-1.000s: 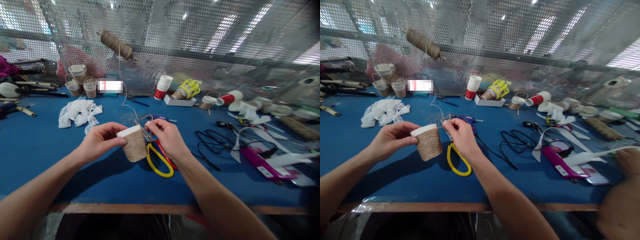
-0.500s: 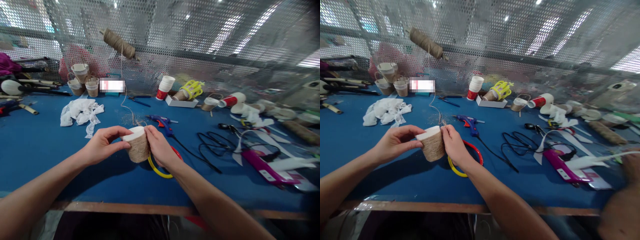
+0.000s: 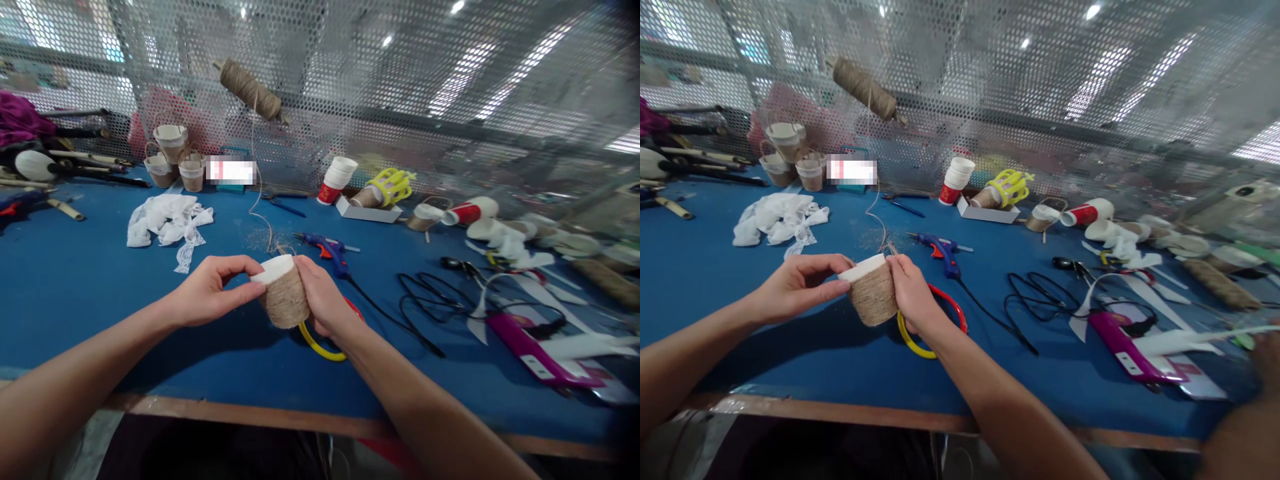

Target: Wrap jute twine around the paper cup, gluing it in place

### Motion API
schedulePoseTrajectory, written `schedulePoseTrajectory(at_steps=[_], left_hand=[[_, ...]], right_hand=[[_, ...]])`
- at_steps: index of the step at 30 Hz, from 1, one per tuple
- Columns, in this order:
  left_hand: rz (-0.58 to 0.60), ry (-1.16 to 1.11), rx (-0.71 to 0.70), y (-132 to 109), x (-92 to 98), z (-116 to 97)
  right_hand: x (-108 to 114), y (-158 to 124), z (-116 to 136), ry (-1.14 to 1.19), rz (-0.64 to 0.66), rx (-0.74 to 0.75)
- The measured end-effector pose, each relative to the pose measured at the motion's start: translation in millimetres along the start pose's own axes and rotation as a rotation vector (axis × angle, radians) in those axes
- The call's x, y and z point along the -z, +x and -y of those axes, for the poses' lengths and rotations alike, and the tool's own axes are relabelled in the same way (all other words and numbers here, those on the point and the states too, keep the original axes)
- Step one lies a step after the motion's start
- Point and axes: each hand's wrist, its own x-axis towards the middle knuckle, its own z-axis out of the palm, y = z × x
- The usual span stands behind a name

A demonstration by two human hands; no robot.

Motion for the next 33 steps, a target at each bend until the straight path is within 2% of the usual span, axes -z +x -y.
schedulePoseTrajectory(at_steps=[16, 21, 25, 33], left_hand=[[0.043, 0.022, 0.005, -1.4, 2.4, 0.5], [0.101, 0.033, -0.002, 0.1, 6.2, 1.3], [0.058, 0.095, 0.062, -0.2, 3.4, -0.5], [-0.002, 0.141, 0.155, 0.0, -14.9, -6.1]], right_hand=[[3.7, 3.1, -5.1, -0.182, -0.026, 0.113], [7.1, 0.9, -1.7, -0.414, -0.086, 0.301], [4.6, -7.0, 1.8, -0.621, -0.137, 0.436], [-4.4, -13.0, -3.2, -0.963, -0.159, 0.649]])
